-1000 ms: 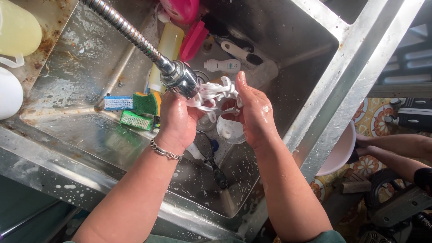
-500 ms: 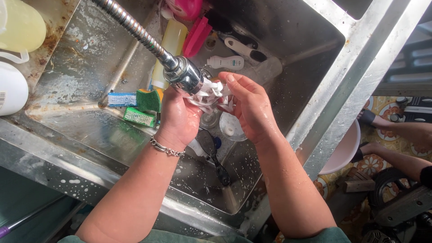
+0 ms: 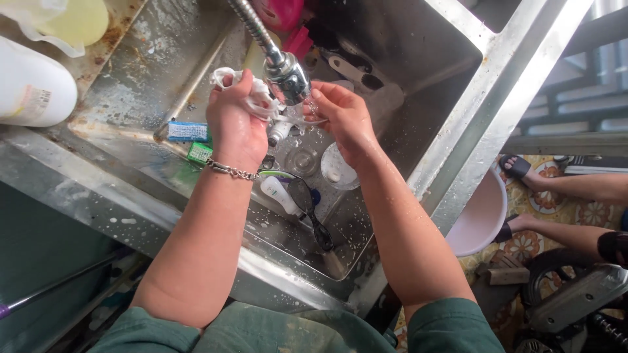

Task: Cleaning white shoelaces in a sink using soap, a brush, and running water.

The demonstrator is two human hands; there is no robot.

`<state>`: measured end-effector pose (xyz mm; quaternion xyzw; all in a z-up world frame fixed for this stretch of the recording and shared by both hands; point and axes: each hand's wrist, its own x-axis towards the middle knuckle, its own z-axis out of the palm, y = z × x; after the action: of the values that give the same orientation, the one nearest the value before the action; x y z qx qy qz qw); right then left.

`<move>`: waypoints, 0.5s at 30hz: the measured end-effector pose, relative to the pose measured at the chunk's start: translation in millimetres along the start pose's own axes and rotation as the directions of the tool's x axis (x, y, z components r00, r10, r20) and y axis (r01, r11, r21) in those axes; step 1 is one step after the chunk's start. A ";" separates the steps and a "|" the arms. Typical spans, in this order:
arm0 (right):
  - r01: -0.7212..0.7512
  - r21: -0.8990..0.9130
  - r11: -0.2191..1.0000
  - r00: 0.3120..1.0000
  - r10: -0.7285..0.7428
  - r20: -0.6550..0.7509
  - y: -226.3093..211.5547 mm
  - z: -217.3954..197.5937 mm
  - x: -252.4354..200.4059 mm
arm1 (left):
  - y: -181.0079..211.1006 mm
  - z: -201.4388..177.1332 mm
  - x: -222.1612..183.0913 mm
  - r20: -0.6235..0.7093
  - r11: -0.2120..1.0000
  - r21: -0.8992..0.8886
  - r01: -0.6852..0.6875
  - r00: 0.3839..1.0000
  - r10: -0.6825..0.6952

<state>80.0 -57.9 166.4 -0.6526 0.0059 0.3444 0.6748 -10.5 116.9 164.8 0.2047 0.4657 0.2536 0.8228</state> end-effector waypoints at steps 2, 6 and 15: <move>-0.052 0.037 0.998 0.998 0.050 0.049 19.0 13.1 3.5 | 14.1 -6.6 13.4 -0.112 0.992 -0.090 -0.094 0.990 0.083; -0.107 0.003 0.994 0.989 0.107 0.099 20.6 59.1 -1.1 | 33.9 -14.1 33.8 -0.231 0.971 -0.139 -0.195 0.960 0.159; 0.302 -0.074 0.951 0.936 -0.280 0.214 -23.0 216.9 88.6 | 83.6 -8.9 21.3 -0.560 0.966 -0.153 -0.206 0.824 0.088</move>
<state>62.6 176.6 178.1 -0.6430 -0.1772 0.3046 0.6800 -27.9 196.6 194.3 0.0724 0.6355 0.4114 0.6494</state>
